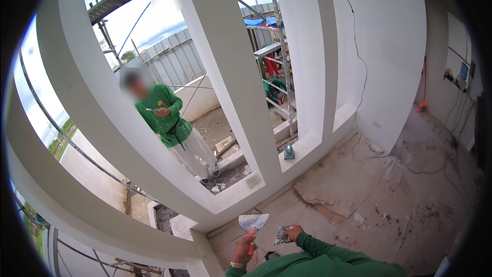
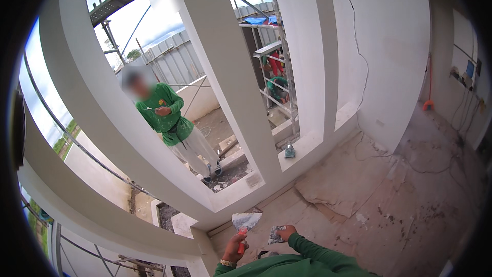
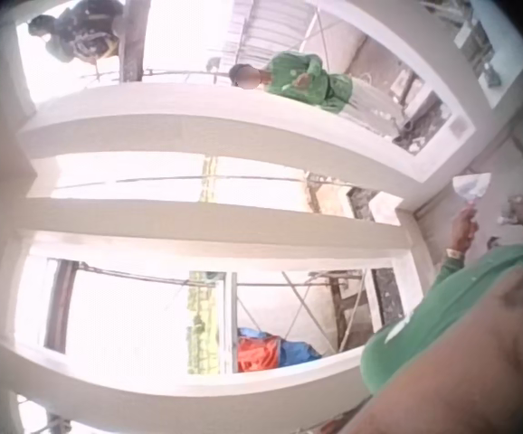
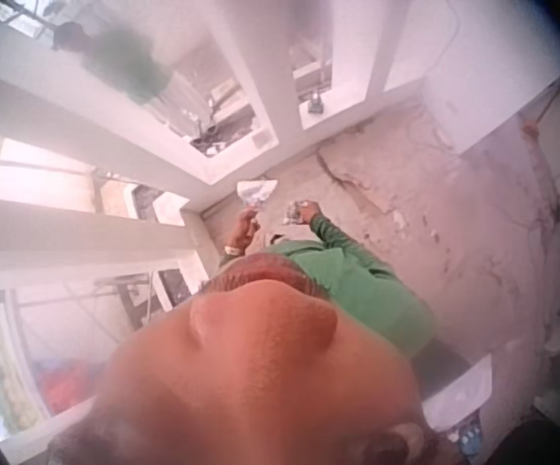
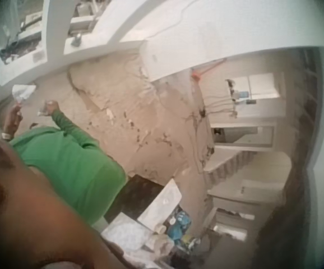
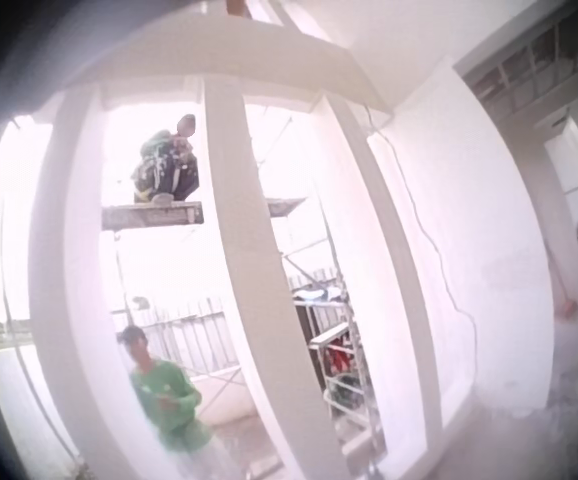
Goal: The person scrapes plaster from a trowel onto a bucket, then scoops plaster from the bucket onto a hawk. They spread the plaster on a white board using a trowel. The person is wearing a green long-sleeved shirt and a watch.
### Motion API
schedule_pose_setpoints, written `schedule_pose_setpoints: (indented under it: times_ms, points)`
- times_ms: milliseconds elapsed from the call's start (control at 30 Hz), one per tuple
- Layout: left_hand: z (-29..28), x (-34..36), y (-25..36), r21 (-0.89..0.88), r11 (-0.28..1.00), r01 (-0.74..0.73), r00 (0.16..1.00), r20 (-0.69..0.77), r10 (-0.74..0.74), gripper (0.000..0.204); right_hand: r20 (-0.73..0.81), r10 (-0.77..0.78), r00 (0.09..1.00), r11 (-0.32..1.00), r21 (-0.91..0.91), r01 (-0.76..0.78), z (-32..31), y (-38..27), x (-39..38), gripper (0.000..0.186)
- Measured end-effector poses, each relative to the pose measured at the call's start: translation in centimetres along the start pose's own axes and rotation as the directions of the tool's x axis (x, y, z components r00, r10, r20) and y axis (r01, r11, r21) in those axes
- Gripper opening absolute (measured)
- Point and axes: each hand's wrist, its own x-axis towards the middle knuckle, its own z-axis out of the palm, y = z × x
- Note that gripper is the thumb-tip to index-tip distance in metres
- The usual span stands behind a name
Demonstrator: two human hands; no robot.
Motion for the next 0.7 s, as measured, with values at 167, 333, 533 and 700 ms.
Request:
schedule_pose_setpoints:
  times_ms: [167, 333, 533, 700]
  points:
    - [0.2, -1.1, 1.2, 0.016, 0.999, 0.028, 0.998, 0.047, -0.029, 0.020, 0.011, 0.033, 0.999, 0.999, -0.033, -0.033, 0.0, -3.5, -1.5, 0.051]
    - [-0.3, -0.6, 0.5, -0.002, 1.000, 0.009, 1.000, 0.023, -0.009, 0.023, 0.046, 0.043, 0.998, 0.998, 0.039, -0.045, 0.1, -3.5, -1.5, 0.043]
    - [0.0, -0.8, 0.3, -0.041, 0.999, 0.012, 1.000, 0.011, -0.012, 0.020, 0.010, -0.078, 0.997, 0.997, -0.027, 0.078, -0.2, -2.3, -1.1, 0.050]
    - [-0.3, -0.3, -0.3, -0.029, 0.999, 0.029, 1.000, 0.002, -0.029, 0.020, -0.057, -0.168, 0.984, 0.986, -0.008, 0.168, -0.8, -2.8, -1.7, 0.052]
